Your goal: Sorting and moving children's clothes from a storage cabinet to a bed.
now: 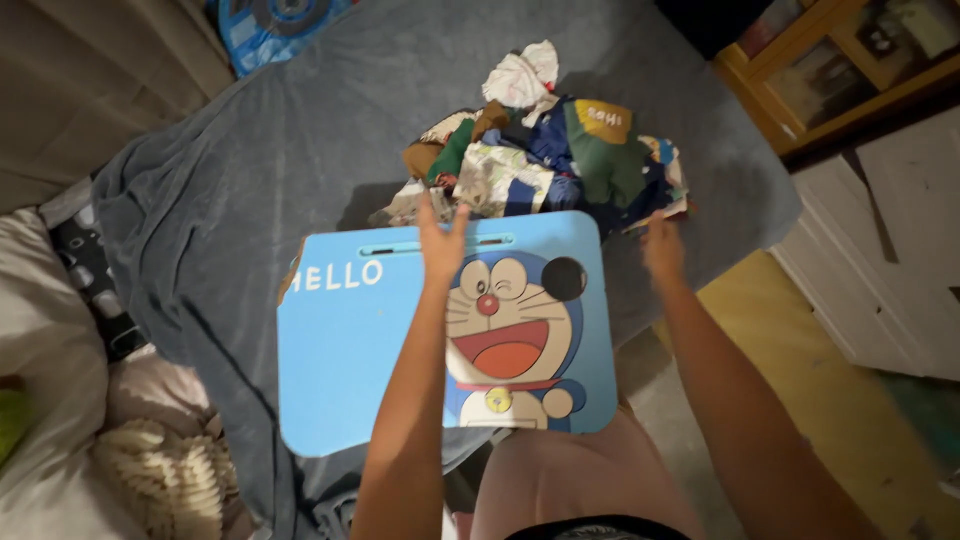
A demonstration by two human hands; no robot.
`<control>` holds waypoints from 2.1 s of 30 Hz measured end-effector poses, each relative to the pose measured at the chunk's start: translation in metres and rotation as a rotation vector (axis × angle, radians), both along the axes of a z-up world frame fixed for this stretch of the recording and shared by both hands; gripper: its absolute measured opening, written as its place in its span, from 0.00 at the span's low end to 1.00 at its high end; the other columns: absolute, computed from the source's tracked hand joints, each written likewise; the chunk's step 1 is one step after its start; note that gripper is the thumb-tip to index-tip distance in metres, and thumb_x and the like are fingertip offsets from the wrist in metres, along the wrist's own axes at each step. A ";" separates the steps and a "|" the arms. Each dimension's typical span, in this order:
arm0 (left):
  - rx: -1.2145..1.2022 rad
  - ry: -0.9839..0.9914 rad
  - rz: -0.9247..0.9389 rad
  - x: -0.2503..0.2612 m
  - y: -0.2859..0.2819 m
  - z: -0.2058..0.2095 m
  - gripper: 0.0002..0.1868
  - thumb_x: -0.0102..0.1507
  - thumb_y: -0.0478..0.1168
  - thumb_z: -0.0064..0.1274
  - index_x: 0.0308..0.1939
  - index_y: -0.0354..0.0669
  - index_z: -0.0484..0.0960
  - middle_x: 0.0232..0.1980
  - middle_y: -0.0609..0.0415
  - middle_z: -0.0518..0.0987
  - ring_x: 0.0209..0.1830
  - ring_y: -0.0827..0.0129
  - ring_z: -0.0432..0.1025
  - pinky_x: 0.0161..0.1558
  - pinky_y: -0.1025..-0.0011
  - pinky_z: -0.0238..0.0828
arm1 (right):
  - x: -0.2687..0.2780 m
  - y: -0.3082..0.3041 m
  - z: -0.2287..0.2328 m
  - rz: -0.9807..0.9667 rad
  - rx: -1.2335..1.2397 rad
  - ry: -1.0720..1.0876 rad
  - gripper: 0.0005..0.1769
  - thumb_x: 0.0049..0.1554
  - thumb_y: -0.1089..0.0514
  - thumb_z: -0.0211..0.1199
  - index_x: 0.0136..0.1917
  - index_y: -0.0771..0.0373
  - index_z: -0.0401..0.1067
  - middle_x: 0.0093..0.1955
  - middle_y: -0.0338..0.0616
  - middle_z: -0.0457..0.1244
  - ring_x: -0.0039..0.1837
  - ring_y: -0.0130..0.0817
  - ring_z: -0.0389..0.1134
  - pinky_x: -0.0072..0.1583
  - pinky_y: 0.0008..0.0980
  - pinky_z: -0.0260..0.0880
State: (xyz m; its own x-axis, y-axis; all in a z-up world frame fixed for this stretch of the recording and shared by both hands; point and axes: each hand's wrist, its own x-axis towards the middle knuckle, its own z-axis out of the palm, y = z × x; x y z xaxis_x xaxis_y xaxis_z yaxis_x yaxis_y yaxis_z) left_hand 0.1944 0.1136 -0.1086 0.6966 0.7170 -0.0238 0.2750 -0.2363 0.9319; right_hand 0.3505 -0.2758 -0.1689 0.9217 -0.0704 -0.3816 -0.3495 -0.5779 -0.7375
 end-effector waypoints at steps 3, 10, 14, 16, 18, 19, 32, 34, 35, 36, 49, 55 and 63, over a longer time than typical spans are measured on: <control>-0.257 -0.016 0.045 0.064 -0.038 0.008 0.53 0.63 0.61 0.59 0.77 0.28 0.52 0.79 0.31 0.58 0.80 0.50 0.54 0.76 0.62 0.50 | 0.058 -0.010 0.029 -0.100 0.145 -0.029 0.31 0.67 0.31 0.48 0.59 0.62 0.67 0.40 0.39 0.61 0.40 0.32 0.62 0.38 0.36 0.63; -0.444 0.191 0.376 0.170 -0.072 -0.074 0.64 0.58 0.74 0.55 0.82 0.39 0.42 0.81 0.29 0.47 0.81 0.39 0.49 0.76 0.54 0.46 | 0.204 -0.007 -0.020 0.140 0.244 0.134 0.35 0.69 0.28 0.47 0.63 0.62 0.69 0.44 0.38 0.59 0.44 0.28 0.59 0.39 0.35 0.58; -0.468 0.625 0.649 0.200 -0.074 -0.109 0.71 0.52 0.83 0.50 0.83 0.53 0.32 0.82 0.30 0.28 0.81 0.27 0.39 0.76 0.43 0.41 | 0.253 0.022 -0.066 0.123 0.316 0.333 0.37 0.61 0.24 0.49 0.71 0.50 0.64 0.55 0.35 0.63 0.49 0.30 0.62 0.48 0.40 0.61; -0.565 0.674 0.738 0.210 -0.085 -0.103 0.73 0.48 0.85 0.50 0.83 0.57 0.29 0.83 0.33 0.25 0.80 0.25 0.39 0.75 0.41 0.42 | 0.268 0.038 -0.073 0.116 0.354 0.375 0.39 0.59 0.24 0.51 0.72 0.49 0.61 0.60 0.35 0.62 0.54 0.31 0.64 0.55 0.42 0.69; -0.707 0.569 0.841 0.212 -0.098 -0.105 0.76 0.43 0.83 0.52 0.81 0.61 0.26 0.82 0.32 0.21 0.78 0.26 0.42 0.74 0.41 0.46 | 0.275 0.059 -0.068 0.168 0.145 0.509 0.43 0.58 0.22 0.48 0.78 0.43 0.56 0.68 0.32 0.58 0.62 0.31 0.61 0.61 0.42 0.59; -0.712 0.577 0.862 0.212 -0.107 -0.116 0.76 0.43 0.83 0.52 0.81 0.61 0.26 0.82 0.32 0.21 0.78 0.26 0.42 0.74 0.41 0.46 | 0.297 0.011 -0.082 0.184 0.137 0.523 0.43 0.58 0.22 0.48 0.78 0.43 0.56 0.68 0.32 0.58 0.62 0.31 0.61 0.61 0.42 0.59; -0.577 0.704 0.655 0.276 -0.153 -0.161 0.56 0.55 0.64 0.61 0.80 0.80 0.42 0.82 0.28 0.26 0.74 0.14 0.41 0.65 0.33 0.57 | 0.319 0.129 -0.263 0.421 1.054 0.937 0.26 0.72 0.48 0.45 0.79 0.59 0.56 0.63 0.53 0.65 0.57 0.38 0.71 0.57 0.37 0.75; -0.585 0.681 0.638 0.278 -0.150 -0.160 0.55 0.56 0.64 0.61 0.79 0.81 0.43 0.82 0.29 0.26 0.75 0.15 0.39 0.64 0.32 0.58 | 0.320 0.154 -0.230 0.449 1.087 0.932 0.26 0.73 0.51 0.45 0.82 0.55 0.54 0.63 0.51 0.64 0.55 0.36 0.70 0.56 0.35 0.75; -0.593 0.645 0.643 0.278 -0.149 -0.157 0.54 0.57 0.64 0.59 0.79 0.80 0.43 0.82 0.29 0.27 0.75 0.15 0.40 0.65 0.34 0.58 | 0.322 0.163 -0.217 0.466 1.104 0.927 0.27 0.73 0.52 0.46 0.83 0.53 0.52 0.64 0.50 0.64 0.55 0.35 0.70 0.55 0.34 0.75; -0.602 0.608 0.647 0.278 -0.147 -0.153 0.53 0.57 0.63 0.58 0.80 0.80 0.43 0.82 0.30 0.28 0.75 0.16 0.41 0.65 0.35 0.59 | 0.326 0.180 -0.205 0.483 1.121 0.921 0.28 0.73 0.54 0.46 0.84 0.51 0.51 0.64 0.49 0.64 0.54 0.33 0.70 0.55 0.33 0.75; -0.713 0.332 1.232 0.265 -0.164 -0.139 0.61 0.55 0.79 0.50 0.79 0.48 0.46 0.78 0.31 0.50 0.77 0.37 0.51 0.72 0.48 0.49 | 0.318 0.166 -0.155 0.471 1.022 0.676 0.25 0.68 0.56 0.46 0.77 0.54 0.55 0.68 0.44 0.65 0.53 0.31 0.69 0.52 0.29 0.71; -0.601 0.602 0.945 0.314 -0.143 -0.135 0.59 0.55 0.80 0.46 0.81 0.51 0.53 0.74 0.29 0.59 0.73 0.35 0.57 0.72 0.49 0.54 | 0.374 0.143 -0.189 0.381 1.029 0.580 0.23 0.68 0.56 0.46 0.75 0.56 0.56 0.67 0.44 0.64 0.56 0.32 0.68 0.55 0.29 0.70; -0.485 0.564 0.762 0.409 -0.073 -0.037 0.57 0.51 0.78 0.52 0.78 0.59 0.56 0.78 0.41 0.53 0.73 0.39 0.54 0.64 0.30 0.49 | 0.418 0.157 -0.111 0.236 1.064 0.399 0.20 0.68 0.56 0.46 0.72 0.58 0.58 0.67 0.44 0.63 0.59 0.33 0.66 0.59 0.30 0.67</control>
State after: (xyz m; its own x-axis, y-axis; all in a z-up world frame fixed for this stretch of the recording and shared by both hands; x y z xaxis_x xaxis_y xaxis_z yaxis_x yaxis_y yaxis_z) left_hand 0.6031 0.0401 -0.1455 -0.1332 0.7866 -0.6029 0.6155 0.5424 0.5718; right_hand 0.7690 -0.1184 -0.2795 0.6701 0.6184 -0.4105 -0.6325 0.1863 -0.7518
